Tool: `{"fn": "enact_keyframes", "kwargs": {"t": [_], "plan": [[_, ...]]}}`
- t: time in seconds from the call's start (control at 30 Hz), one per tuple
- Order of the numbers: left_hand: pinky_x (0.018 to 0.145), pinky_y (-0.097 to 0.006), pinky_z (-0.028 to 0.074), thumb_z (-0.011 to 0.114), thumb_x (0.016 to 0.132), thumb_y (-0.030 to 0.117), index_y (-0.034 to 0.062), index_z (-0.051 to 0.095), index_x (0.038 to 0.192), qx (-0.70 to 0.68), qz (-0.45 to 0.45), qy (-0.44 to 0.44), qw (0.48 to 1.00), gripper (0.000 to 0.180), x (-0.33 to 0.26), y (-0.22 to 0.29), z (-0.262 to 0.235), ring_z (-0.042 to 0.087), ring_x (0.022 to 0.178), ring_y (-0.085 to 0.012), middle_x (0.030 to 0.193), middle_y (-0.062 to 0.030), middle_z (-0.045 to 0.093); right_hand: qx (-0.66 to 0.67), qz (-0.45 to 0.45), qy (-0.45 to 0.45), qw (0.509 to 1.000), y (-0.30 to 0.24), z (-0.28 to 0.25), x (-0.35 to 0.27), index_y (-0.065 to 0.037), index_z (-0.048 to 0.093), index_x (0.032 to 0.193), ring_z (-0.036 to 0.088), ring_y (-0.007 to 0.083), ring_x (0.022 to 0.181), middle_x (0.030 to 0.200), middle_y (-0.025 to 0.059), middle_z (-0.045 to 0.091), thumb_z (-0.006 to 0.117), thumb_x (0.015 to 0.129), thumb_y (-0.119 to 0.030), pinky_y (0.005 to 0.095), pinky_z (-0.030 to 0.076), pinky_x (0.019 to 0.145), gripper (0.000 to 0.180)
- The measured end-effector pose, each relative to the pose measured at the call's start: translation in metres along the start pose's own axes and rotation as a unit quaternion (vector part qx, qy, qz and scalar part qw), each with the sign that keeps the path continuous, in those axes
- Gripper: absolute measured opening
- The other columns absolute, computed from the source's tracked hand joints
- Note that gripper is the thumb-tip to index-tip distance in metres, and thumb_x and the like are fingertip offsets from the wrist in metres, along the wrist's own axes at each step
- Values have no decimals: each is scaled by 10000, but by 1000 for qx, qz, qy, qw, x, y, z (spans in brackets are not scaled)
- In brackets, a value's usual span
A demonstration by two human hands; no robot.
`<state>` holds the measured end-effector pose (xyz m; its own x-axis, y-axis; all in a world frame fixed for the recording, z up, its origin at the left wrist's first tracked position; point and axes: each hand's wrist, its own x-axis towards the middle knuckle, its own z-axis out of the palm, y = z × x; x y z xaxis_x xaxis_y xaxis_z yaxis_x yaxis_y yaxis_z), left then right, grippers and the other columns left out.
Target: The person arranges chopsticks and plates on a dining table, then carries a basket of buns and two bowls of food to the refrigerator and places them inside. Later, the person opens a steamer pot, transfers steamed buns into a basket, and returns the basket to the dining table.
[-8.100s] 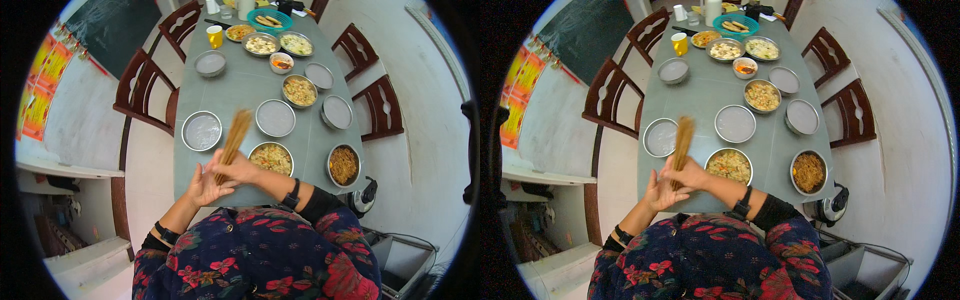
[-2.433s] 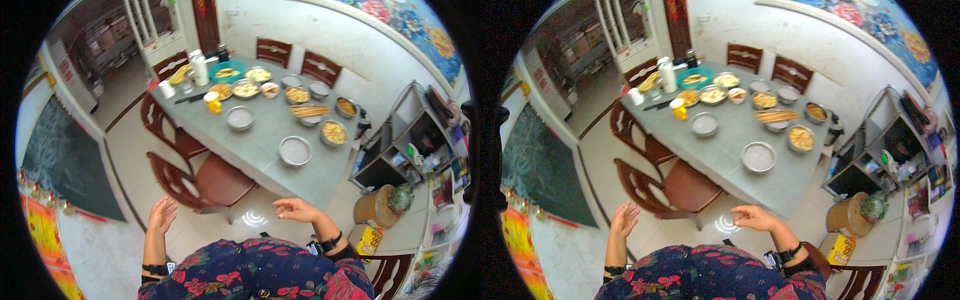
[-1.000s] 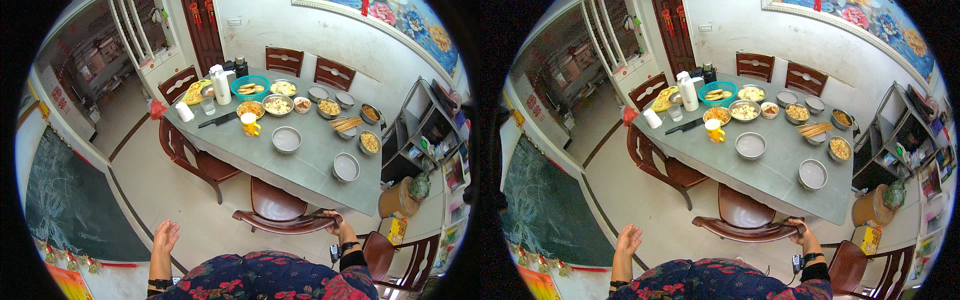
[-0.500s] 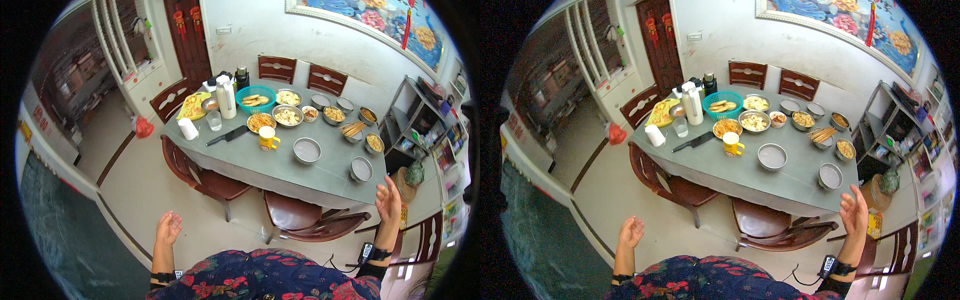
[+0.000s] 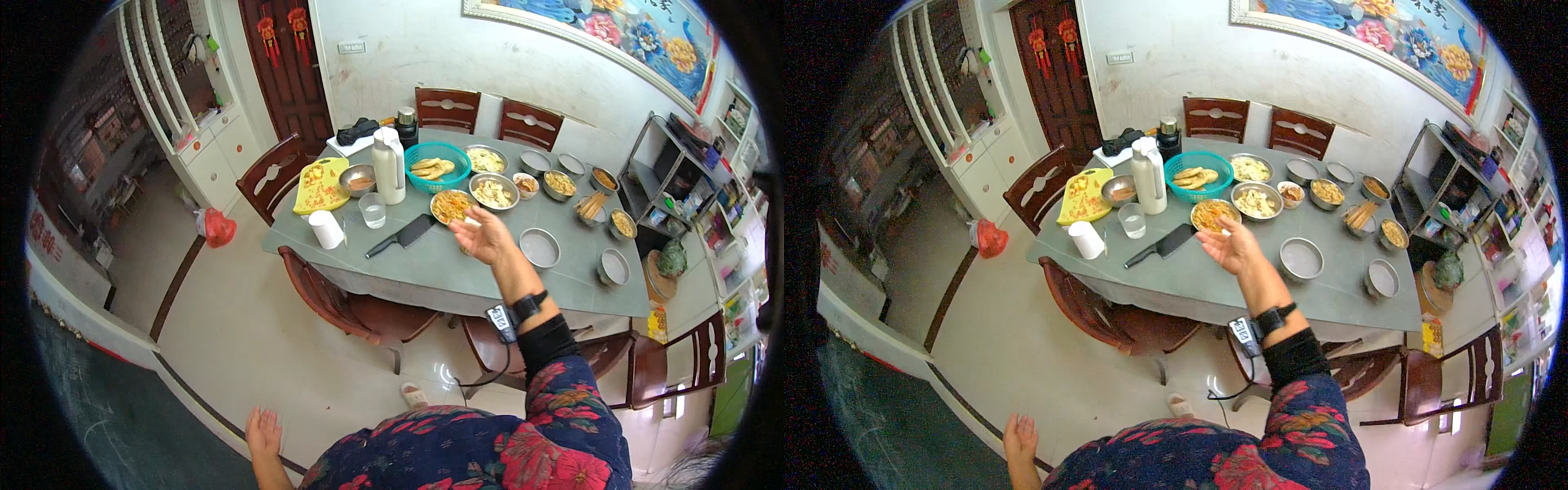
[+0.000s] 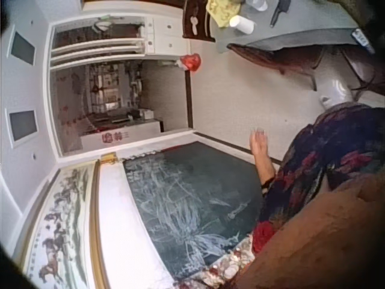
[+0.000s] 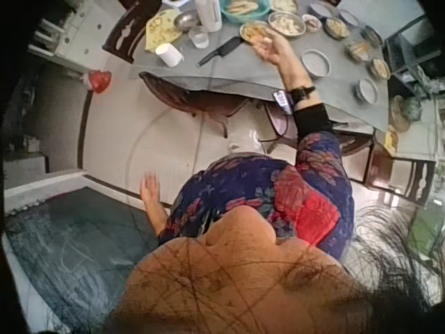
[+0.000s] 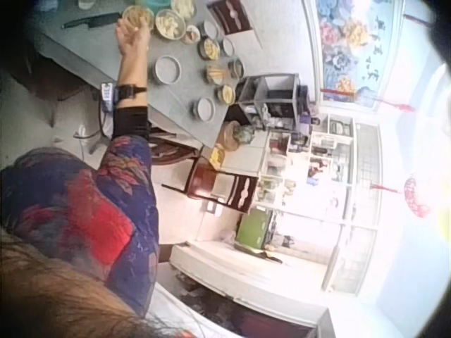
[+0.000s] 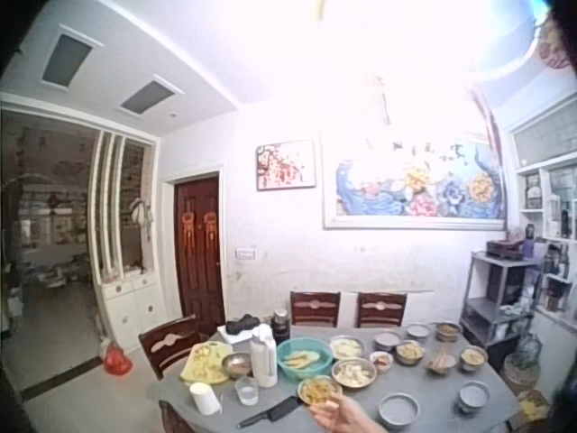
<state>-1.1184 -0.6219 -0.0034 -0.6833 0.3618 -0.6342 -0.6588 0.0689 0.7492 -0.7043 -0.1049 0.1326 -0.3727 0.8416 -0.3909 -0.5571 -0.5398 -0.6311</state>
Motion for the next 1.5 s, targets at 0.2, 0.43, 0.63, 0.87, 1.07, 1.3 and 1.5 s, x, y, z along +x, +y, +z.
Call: {"fn": "enact_keyframes", "kwargs": {"t": [0.2,0.43,0.63,0.87,1.07,1.3,1.5], "plan": [[980,-471,409,526,948,234,131,326,1430,-3,95,-41,995,531,-20,37,-72,375,1310,-314,1476,-118,310,25,16,71,997,40,5,159,-83,345,1368,554,333,1104,1280,235,455,504,941,-367,429,532,811,537],[744,-379,479,473,966,268,236,500,1293,-101,19,161,982,329,-28,107,-47,542,865,-206,1224,-38,570,67,28,133,988,52,10,298,7,188,1436,487,401,1177,1367,287,366,525,927,-409,503,489,874,739],[620,-307,418,422,985,299,191,568,967,-101,-20,81,991,183,3,119,-17,380,561,-156,849,-5,549,100,36,184,977,51,6,368,56,134,1429,523,387,1135,1330,290,407,476,936,-468,489,507,854,797],[539,-294,364,481,964,333,181,529,821,-55,-61,107,991,214,26,145,42,358,550,-134,723,12,474,228,26,130,965,59,-14,411,95,366,1279,592,351,1017,1209,270,517,401,948,-528,390,555,766,706],[600,-307,411,556,933,334,199,528,1206,4,-31,75,997,305,41,149,48,447,635,-135,899,9,593,238,-7,144,960,58,-11,432,32,424,1253,602,344,963,1161,251,541,403,969,-363,427,552,766,486],[919,-389,384,540,934,367,188,407,1390,32,-34,72,996,508,59,144,30,435,1248,-233,1367,-82,484,229,-10,169,959,31,-5,420,3,417,1266,601,361,903,1090,265,536,447,935,-222,446,559,738,401],[1040,-424,303,538,914,406,117,383,1393,61,-27,97,993,581,75,137,44,380,1307,-249,1422,-145,403,144,-86,162,972,-6,2,376,2,406,1254,608,368,871,1054,264,540,463,921,-202,442,566,689,395]]}}
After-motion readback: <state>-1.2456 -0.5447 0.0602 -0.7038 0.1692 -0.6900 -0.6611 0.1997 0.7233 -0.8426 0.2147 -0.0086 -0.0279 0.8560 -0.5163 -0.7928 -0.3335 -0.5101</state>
